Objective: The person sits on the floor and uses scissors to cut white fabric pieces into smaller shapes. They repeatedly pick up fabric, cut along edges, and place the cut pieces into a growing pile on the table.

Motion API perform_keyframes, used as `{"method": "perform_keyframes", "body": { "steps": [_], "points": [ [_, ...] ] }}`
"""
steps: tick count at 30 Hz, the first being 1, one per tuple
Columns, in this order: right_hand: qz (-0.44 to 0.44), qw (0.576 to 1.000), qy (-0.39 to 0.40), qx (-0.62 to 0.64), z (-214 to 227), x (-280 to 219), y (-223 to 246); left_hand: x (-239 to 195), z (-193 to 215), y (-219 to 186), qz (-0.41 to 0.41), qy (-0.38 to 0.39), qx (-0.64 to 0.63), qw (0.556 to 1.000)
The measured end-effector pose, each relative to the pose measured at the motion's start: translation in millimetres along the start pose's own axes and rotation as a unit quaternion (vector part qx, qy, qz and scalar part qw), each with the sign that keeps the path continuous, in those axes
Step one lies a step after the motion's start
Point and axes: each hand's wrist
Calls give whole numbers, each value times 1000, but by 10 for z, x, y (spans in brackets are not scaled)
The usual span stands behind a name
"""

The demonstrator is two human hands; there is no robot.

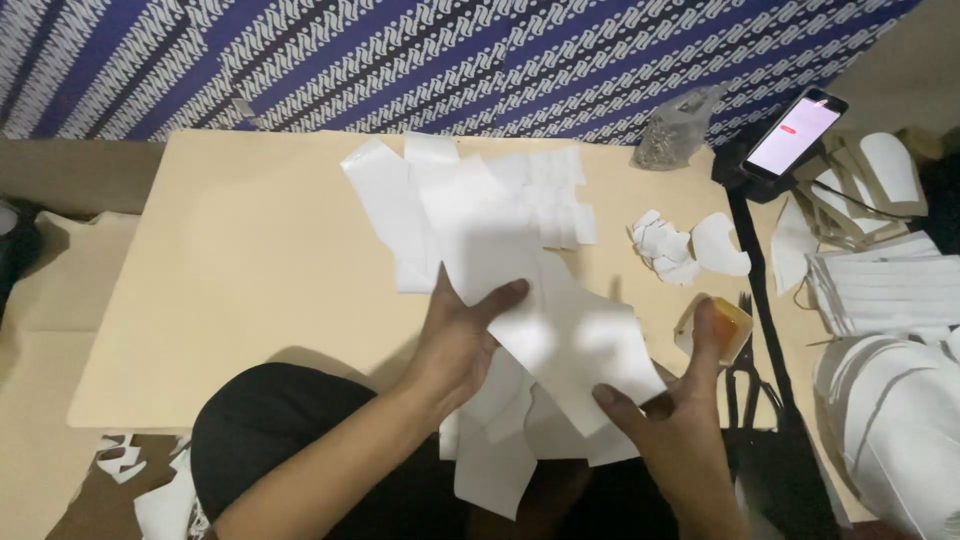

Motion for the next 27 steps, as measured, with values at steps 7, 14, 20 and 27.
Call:
{"method": "perform_keyframes", "body": {
  "steps": [7, 14, 20, 27],
  "points": [
    [134, 988, 79, -11, 338, 241, -514, 727, 1044, -545, -96, -159, 13, 983],
    [39, 999, 36, 5, 391, 337, -698, 1181, 1696, -651, -72, -234, 109, 963],
    [128, 989, 48, -46, 567, 403, -891, 1468, 1691, -686, -159, -157, 134, 965],
    [67, 997, 20, -8, 499, 353, -821, 1832, 2006, -365, -70, -220, 135, 964]
  ]
}}
Point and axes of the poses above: each hand's wrist, its own x-axis towards the middle knuckle, its own z-axis out of the back of the hand, y = z × x, and after that the axes turned 7 degrees about z, right-handed
